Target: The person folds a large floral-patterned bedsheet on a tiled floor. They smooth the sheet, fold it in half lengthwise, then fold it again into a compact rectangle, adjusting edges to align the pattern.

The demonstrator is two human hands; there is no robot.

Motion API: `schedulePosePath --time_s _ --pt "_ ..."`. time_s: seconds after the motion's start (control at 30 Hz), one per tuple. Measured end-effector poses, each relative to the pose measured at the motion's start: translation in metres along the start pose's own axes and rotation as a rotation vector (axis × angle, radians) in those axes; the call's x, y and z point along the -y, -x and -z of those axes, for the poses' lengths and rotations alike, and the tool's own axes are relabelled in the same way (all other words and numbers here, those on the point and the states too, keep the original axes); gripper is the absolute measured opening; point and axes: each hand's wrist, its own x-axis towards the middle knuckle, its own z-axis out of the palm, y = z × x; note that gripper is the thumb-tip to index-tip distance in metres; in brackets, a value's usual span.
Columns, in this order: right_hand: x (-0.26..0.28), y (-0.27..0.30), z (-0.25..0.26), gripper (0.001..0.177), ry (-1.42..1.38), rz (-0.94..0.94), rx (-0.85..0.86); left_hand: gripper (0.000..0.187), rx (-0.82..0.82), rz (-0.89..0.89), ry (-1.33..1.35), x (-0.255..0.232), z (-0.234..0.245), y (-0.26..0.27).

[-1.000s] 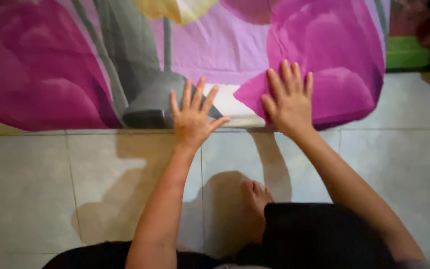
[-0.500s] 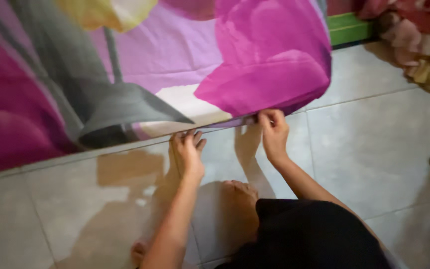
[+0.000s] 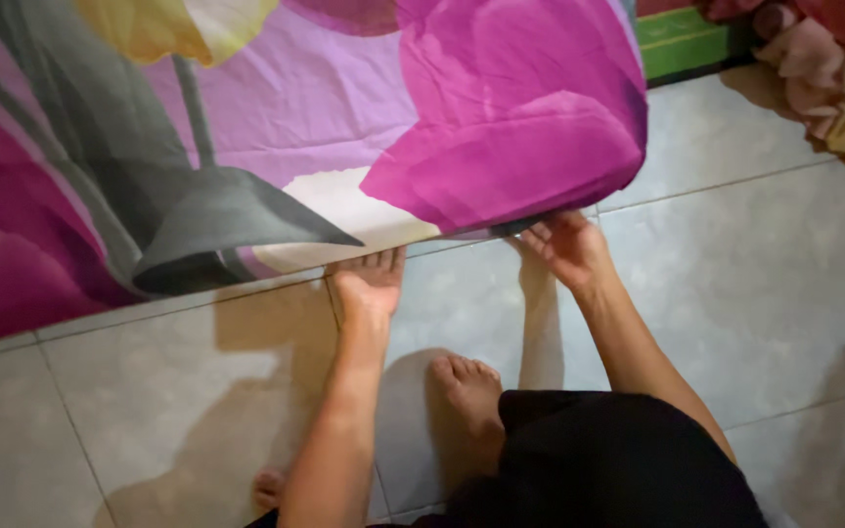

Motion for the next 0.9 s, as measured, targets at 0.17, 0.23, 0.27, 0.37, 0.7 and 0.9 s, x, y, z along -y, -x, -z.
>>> schedulePosePath --time_s 0.17,0.23,0.27,0.37,0.7,0.9 --pt "-0.016 -0.032 0.021 0.030 0.125 -0.092 -0.044 0.048 0.032 0.051 -0.007 0.000 0.007 -0.008" --pt "-0.016 -0.042 0.031 0.024 -0.039 -0.147 0.057 0.039 0.034 0.071 -0.028 0.001 0.020 -0.025" --pt "-0.012 -0.047 0.037 0.021 -0.119 -0.164 0.106 0.036 0.129 0.075 -0.030 0.004 0.028 -0.038" --pt "-0.009 -0.067 0.044 0.032 -0.039 -0.108 0.569 0.031 0.372 0.107 -0.035 0.007 0.049 -0.080" --pt "0.006 -0.100 0.015 0.031 0.145 0.123 0.079 0.032 0.402 0.088 -0.124 0.020 0.031 -0.118" --pt "0.029 -0.123 -0.023 0.031 0.195 0.236 0.078 0.033 0.398 0.085 -0.145 0.034 0.001 -0.131"
